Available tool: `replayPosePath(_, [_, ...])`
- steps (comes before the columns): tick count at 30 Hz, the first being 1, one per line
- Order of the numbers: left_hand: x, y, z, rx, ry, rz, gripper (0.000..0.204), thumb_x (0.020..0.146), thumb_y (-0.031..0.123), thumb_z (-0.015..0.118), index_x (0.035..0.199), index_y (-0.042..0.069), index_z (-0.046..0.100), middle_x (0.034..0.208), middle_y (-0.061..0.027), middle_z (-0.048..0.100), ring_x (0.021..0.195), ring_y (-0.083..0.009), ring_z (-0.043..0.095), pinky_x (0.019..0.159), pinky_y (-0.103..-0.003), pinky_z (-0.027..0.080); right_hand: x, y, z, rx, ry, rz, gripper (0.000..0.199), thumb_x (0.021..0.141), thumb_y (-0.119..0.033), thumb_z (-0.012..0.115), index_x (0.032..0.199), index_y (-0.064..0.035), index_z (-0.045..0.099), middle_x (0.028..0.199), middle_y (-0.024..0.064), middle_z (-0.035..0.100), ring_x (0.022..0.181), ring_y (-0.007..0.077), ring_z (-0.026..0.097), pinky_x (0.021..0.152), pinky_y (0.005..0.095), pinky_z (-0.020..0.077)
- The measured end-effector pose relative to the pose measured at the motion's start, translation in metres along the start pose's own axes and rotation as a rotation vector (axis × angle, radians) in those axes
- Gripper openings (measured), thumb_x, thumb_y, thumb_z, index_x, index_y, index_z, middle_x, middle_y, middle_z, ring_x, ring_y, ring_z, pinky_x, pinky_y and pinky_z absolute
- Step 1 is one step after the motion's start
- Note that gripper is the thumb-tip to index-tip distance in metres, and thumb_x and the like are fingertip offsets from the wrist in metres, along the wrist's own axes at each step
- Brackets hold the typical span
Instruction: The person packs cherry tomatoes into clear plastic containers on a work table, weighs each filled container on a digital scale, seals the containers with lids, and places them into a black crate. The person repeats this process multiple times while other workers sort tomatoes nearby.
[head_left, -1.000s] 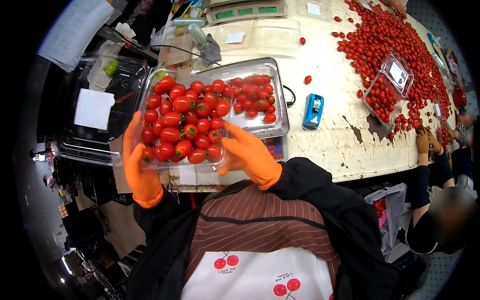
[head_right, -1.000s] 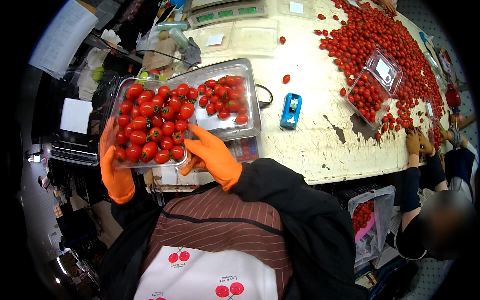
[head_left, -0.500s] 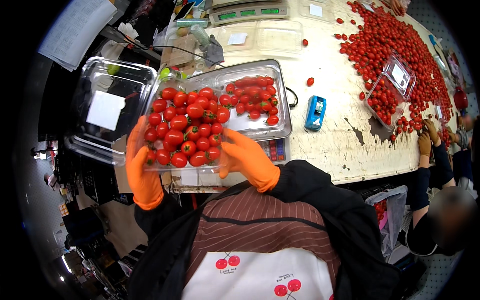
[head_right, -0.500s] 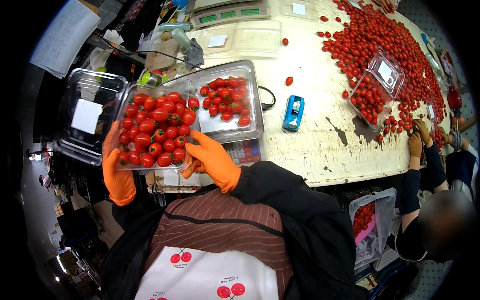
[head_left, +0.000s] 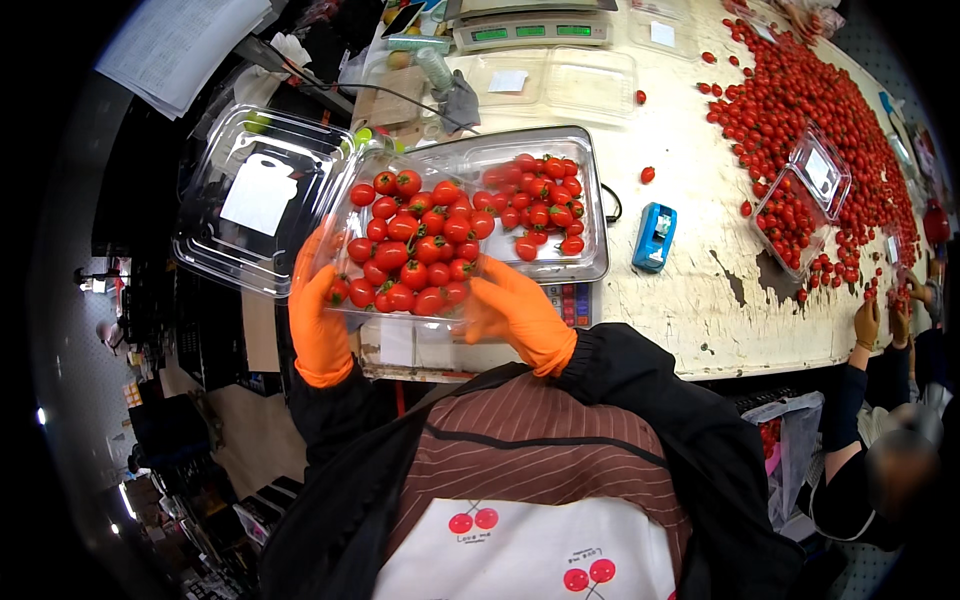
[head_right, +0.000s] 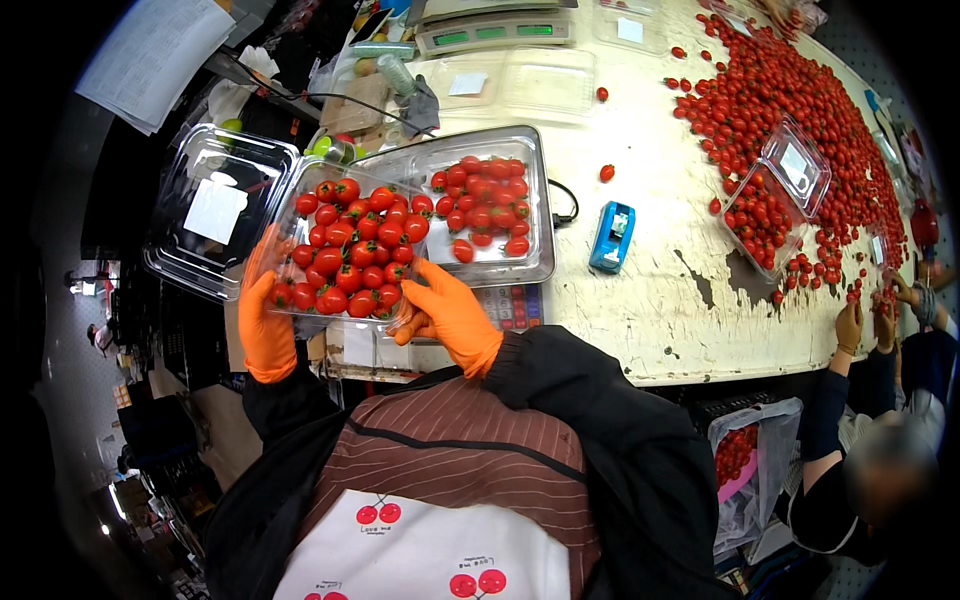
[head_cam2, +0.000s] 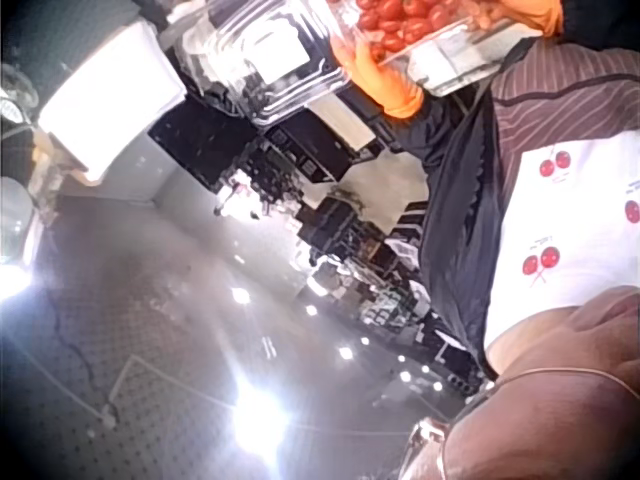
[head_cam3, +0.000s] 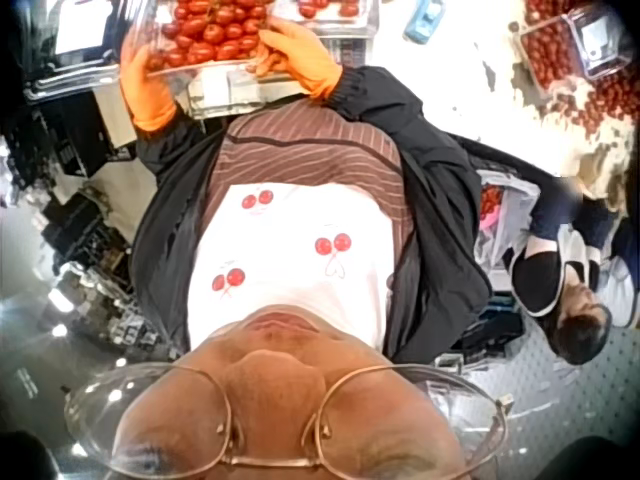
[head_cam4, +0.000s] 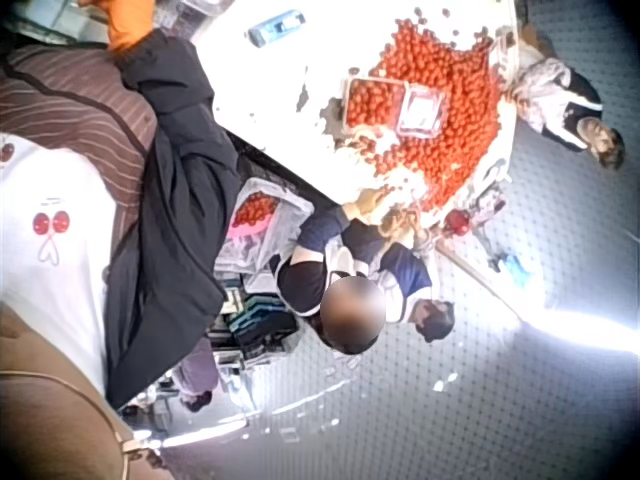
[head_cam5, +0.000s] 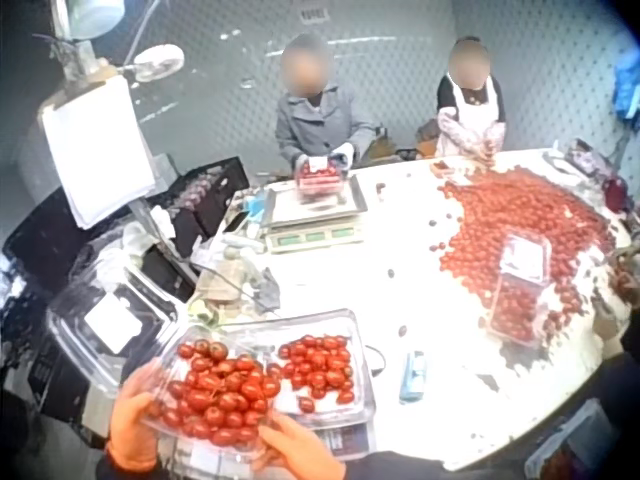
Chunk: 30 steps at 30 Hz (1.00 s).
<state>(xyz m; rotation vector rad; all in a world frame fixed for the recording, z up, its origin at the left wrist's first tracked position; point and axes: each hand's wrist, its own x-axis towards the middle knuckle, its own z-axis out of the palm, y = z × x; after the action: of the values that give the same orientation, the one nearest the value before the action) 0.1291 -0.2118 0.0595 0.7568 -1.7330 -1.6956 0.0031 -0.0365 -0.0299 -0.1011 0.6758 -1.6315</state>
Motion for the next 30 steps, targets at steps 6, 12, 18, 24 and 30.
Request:
replayPosePath(6, [-0.008, 0.011, 0.009, -0.037, -0.056, 0.058, 0.054, 0.082, 0.018, 0.043, 0.131, -0.004, 0.036, 0.131, -0.0179, 0.042, 0.118, -0.0246, 0.044, 0.097, -0.036, 0.039, -0.008, -0.010, 0.007, -0.061, -0.012, -0.082, 0.049, 0.091, -0.022, 0.049, 0.133, -0.0056, 0.033, 0.082, 0.0056, 0.057, 0.063, 0.0174, 0.059, 0.061, 0.0287, 0.0496])
replayPosePath(12, [-0.004, 0.005, -0.003, -0.064, -0.065, -0.033, 0.054, 0.083, 0.017, 0.041, 0.133, -0.003, 0.034, 0.127, -0.0178, 0.044, 0.096, -0.0201, 0.055, 0.082, -0.030, 0.046, -0.005, -0.009, 0.007, -0.157, -0.013, -0.045, 0.046, 0.092, -0.022, 0.048, 0.131, -0.0034, 0.033, 0.076, 0.0040, 0.055, 0.059, 0.0148, 0.056, 0.063, 0.0280, 0.0487])
replayPosePath(18, [-0.003, 0.001, -0.001, -0.138, -0.029, -0.053, 0.048, 0.083, 0.006, 0.041, 0.129, -0.003, 0.039, 0.124, -0.0161, 0.047, 0.093, -0.0207, 0.056, 0.082, -0.029, 0.046, -0.004, -0.011, 0.007, -0.104, 0.041, -0.062, 0.037, 0.092, -0.020, 0.047, 0.121, 0.0004, 0.038, 0.073, 0.0065, 0.055, 0.055, 0.0168, 0.058, 0.056, 0.0271, 0.0492])
replayPosePath(24, [-0.001, 0.001, -0.004, -0.091, -0.018, -0.048, 0.046, 0.083, 0.007, 0.043, 0.128, -0.004, 0.041, 0.120, -0.0152, 0.049, 0.090, -0.0194, 0.057, 0.078, -0.027, 0.045, 0.001, -0.001, 0.000, -0.063, 0.004, -0.057, 0.056, 0.092, -0.020, 0.048, 0.137, 0.0018, 0.022, 0.074, 0.0065, 0.055, 0.054, 0.0170, 0.058, 0.057, 0.0272, 0.0495])
replayPosePath(30, [-0.002, -0.001, -0.002, 0.047, -0.004, 0.014, 0.053, 0.084, 0.013, 0.041, 0.134, -0.004, 0.033, 0.129, -0.0183, 0.043, 0.092, -0.0184, 0.056, 0.076, -0.022, 0.045, 0.004, 0.007, -0.002, -0.002, 0.025, -0.032, 0.053, 0.092, -0.020, 0.048, 0.135, 0.0010, 0.024, 0.073, 0.0063, 0.055, 0.054, 0.0162, 0.058, 0.055, 0.0266, 0.0486])
